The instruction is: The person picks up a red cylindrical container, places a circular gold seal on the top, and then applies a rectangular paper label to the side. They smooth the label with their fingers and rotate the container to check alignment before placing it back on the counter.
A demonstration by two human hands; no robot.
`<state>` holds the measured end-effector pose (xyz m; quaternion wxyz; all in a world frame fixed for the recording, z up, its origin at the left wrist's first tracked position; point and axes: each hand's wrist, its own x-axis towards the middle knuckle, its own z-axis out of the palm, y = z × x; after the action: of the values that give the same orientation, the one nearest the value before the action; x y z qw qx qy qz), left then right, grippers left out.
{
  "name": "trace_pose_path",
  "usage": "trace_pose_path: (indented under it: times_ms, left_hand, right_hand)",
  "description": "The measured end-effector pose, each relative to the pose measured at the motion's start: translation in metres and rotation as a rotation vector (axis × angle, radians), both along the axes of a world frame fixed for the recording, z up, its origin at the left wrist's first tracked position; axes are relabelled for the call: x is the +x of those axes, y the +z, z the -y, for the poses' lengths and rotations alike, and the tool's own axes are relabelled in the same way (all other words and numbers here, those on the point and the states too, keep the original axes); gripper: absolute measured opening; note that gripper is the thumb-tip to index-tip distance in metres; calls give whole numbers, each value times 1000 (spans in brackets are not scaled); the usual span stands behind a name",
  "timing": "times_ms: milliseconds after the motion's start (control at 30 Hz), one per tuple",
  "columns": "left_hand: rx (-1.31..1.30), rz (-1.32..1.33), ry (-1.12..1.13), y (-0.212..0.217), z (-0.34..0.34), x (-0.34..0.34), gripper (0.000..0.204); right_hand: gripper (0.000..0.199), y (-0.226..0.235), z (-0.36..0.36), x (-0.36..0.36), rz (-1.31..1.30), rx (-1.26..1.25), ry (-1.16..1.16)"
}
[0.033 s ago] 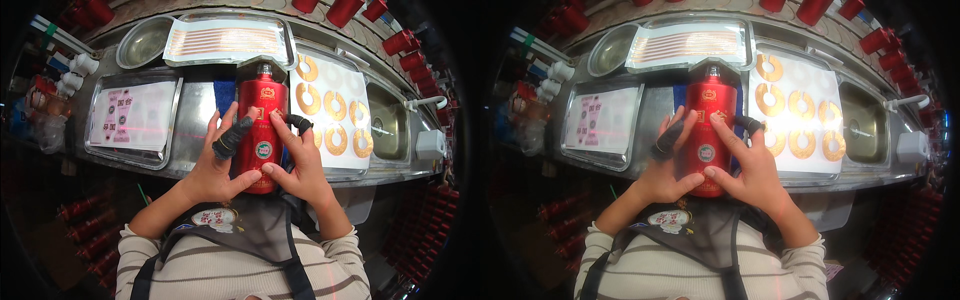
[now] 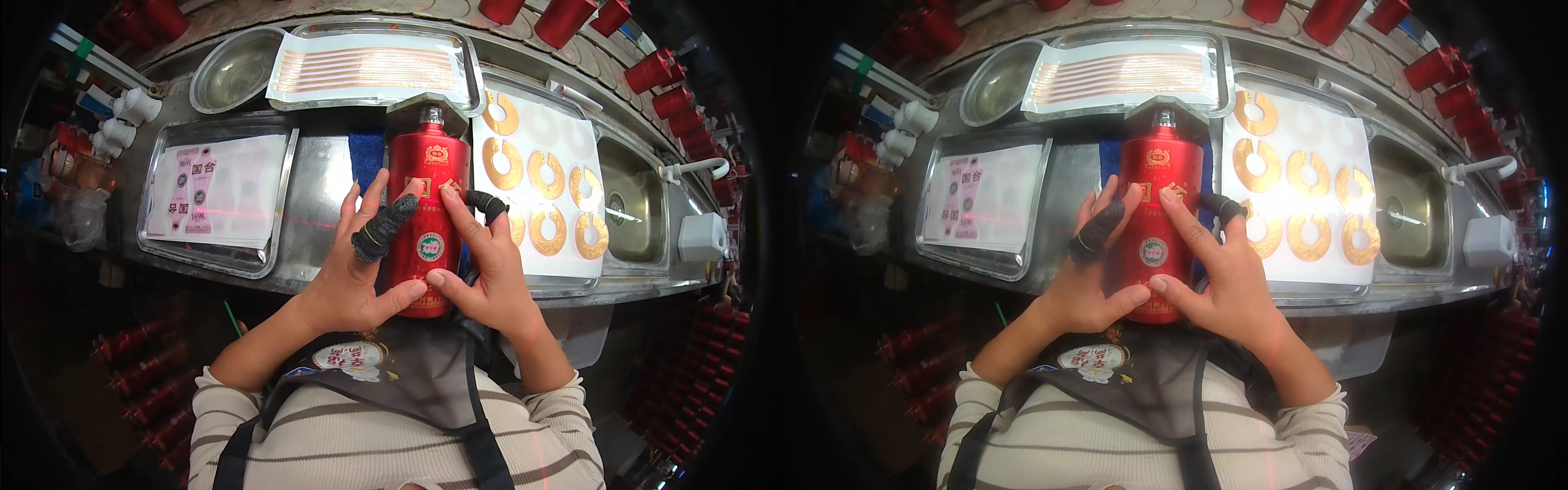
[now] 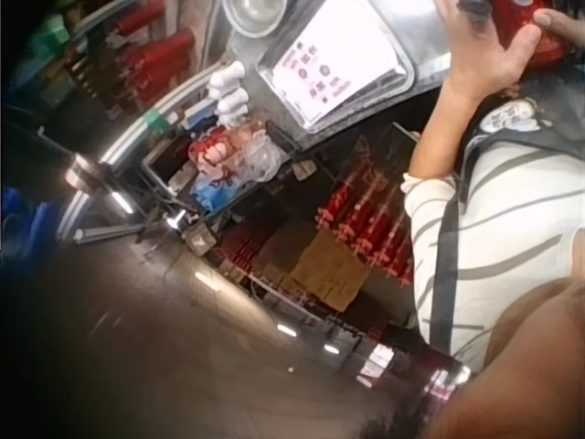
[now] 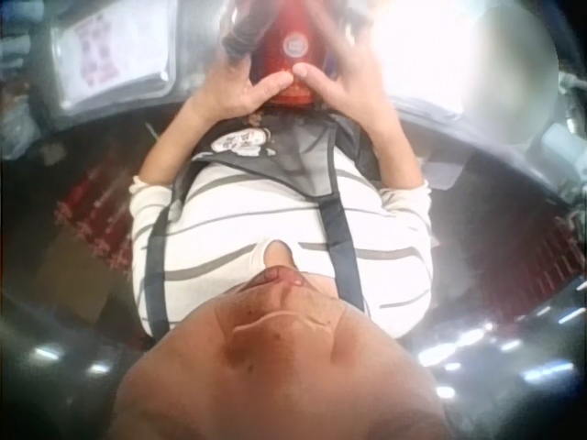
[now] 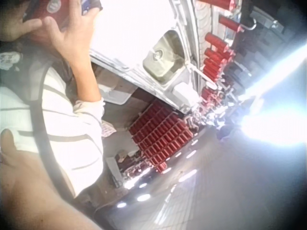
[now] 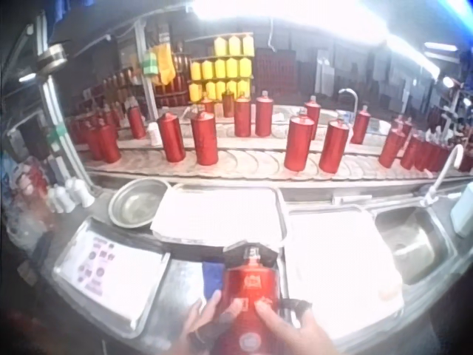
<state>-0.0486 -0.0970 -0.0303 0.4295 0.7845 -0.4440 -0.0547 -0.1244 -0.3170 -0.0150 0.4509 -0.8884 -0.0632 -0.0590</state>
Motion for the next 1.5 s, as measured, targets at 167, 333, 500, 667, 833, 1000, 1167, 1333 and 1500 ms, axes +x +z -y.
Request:
trace_pose_path:
  times_ms: [167, 333, 500, 667, 833, 1000, 1167, 1333, 1500]
  left_hand:
    - [-40, -47, 4, 0, -1, -2, 91]
    - [-39, -24, 1, 4, 1, 3, 92]
    - [-39, -49, -29, 3, 1, 3, 93]
    - [-24, -38, -33, 7, 3, 3, 95]
    - [-10, -26, -26, 6, 4, 3, 96]
    - [0, -30, -13, 6, 6, 5, 97]
    - [11, -25, -17, 7, 6, 3, 98]
    - [31, -50, -3, 9, 6, 3, 101]
    - [-98, -267, 28, -2, 6, -3, 109]
  right_hand:
    - [81, 7, 1, 0, -75, -15, 15]
    - [79, 21, 1, 9, -164, -34, -7]
    - [82, 11, -2, 7, -88, -42, 7]
    - [82, 14, -2, 5, -139, -12, -14]
    - [84, 12, -1, 6, -91, -74, 0]
    - [86, 20, -1, 11, -216, -69, -21]
    - [88, 7, 1, 10, -62, -21, 16]
    - [89, 13, 2, 11, -146, -36, 22]
    - [89, 11, 3, 11, -132, -25, 28]
